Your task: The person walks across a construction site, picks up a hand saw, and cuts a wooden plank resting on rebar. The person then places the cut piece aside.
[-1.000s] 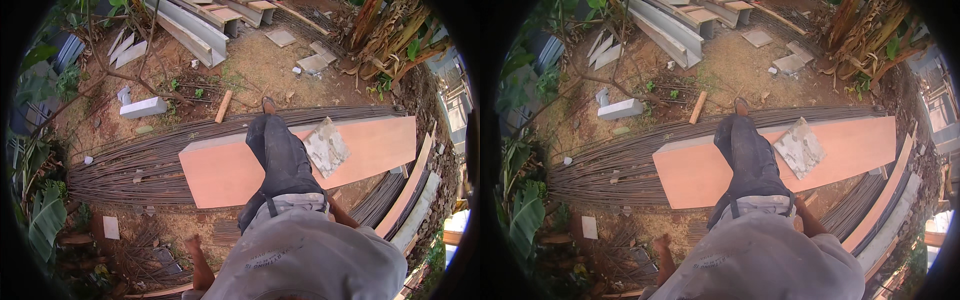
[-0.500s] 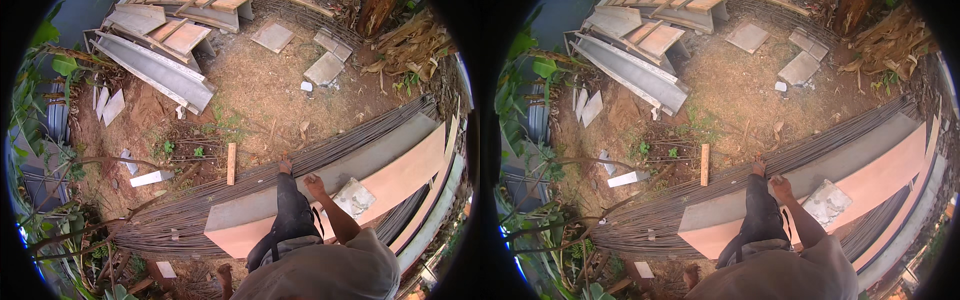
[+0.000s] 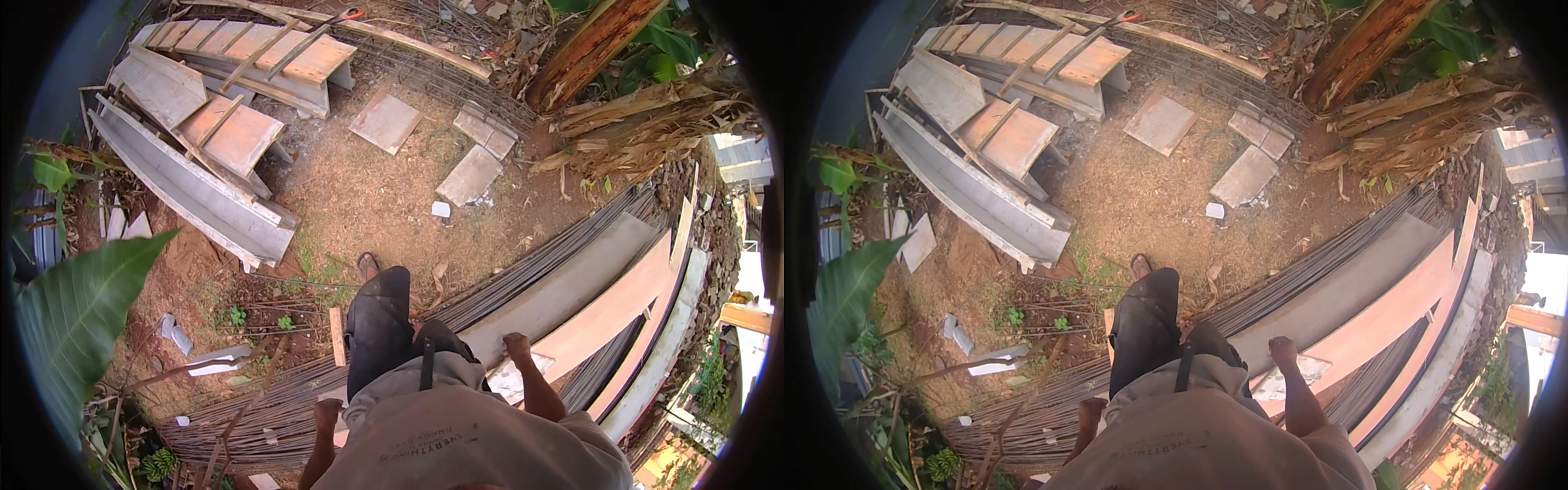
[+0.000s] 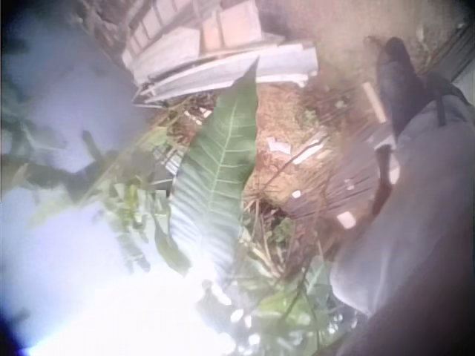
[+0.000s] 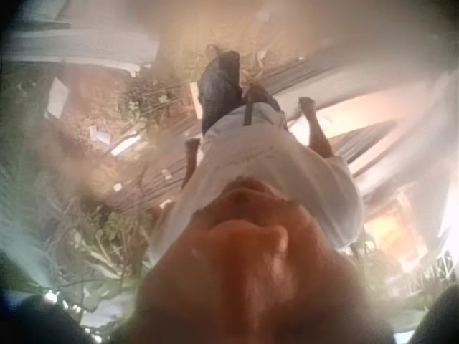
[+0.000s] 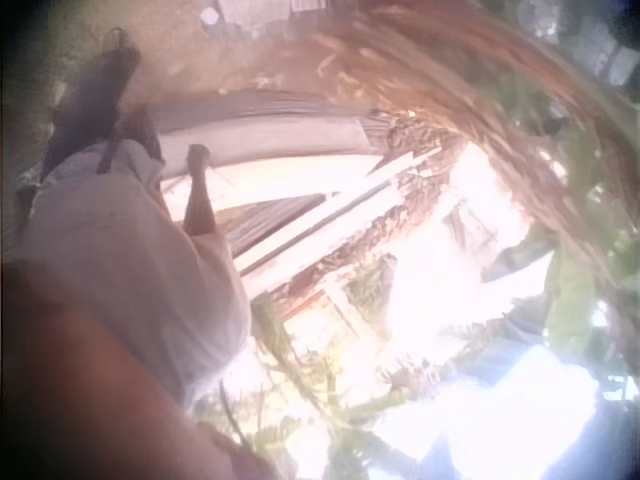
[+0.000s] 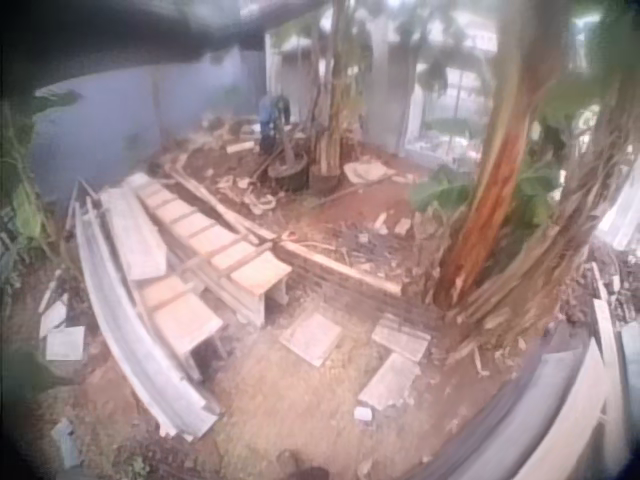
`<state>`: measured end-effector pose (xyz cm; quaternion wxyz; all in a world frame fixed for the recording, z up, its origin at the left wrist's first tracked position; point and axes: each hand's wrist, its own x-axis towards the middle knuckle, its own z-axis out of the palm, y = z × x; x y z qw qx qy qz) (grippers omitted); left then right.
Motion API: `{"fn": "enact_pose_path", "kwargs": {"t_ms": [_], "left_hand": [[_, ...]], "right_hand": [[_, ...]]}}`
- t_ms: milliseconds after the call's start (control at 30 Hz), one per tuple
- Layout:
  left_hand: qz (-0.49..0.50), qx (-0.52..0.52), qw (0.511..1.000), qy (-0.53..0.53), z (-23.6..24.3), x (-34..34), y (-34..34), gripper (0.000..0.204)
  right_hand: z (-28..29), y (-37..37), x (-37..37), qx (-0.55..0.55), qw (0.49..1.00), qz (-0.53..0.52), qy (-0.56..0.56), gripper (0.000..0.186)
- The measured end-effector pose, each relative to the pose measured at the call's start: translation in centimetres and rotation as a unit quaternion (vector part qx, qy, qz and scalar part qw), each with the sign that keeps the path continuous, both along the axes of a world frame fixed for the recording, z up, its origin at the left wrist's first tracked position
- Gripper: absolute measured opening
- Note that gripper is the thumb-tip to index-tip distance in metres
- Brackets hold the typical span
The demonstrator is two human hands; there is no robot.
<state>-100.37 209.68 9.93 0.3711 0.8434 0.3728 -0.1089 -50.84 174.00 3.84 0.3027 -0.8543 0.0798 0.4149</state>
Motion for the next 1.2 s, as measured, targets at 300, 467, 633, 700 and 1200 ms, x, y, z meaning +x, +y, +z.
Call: {"fn": "enact_pose_path", "kwargs": {"t_ms": [300, 467, 633, 700, 1200], "left_hand": [[0.07, 0.025, 0.997, -0.005, -11.3, 24.8, 39.7, 0.011], [0.285, -0.08, 0.935, -0.195, 4.2, 53.7, 53.7, 0.035], [0.209, -0.029, 0.943, -0.256, 7.2, 68.1, 54.9, 0.029], [0.237, -0.065, 0.955, -0.167, 2.7, 69.2, 53.2, 0.031], [0.077, -0.06, 0.991, 0.096, -13.4, 92.0, 58.0, 0.07]], "right_hand": [[0.9, 26.0, 11.8, 0.133, 0.988, -0.077, -0.031, 0.021], [-0.1, 26.7, 11.4, 0.099, 0.99, 0.073, -0.066, 0.027], [2.0, 32.0, 20.7, -0.005, 0.996, 0.082, 0.033, 0.027], [-0.4, 35.5, 29.8, -0.055, 0.993, 0.056, 0.083, 0.026], [-6.0, 90.9, 85.9, 0.024, 0.942, 0.275, -0.191, 0.027]]}}
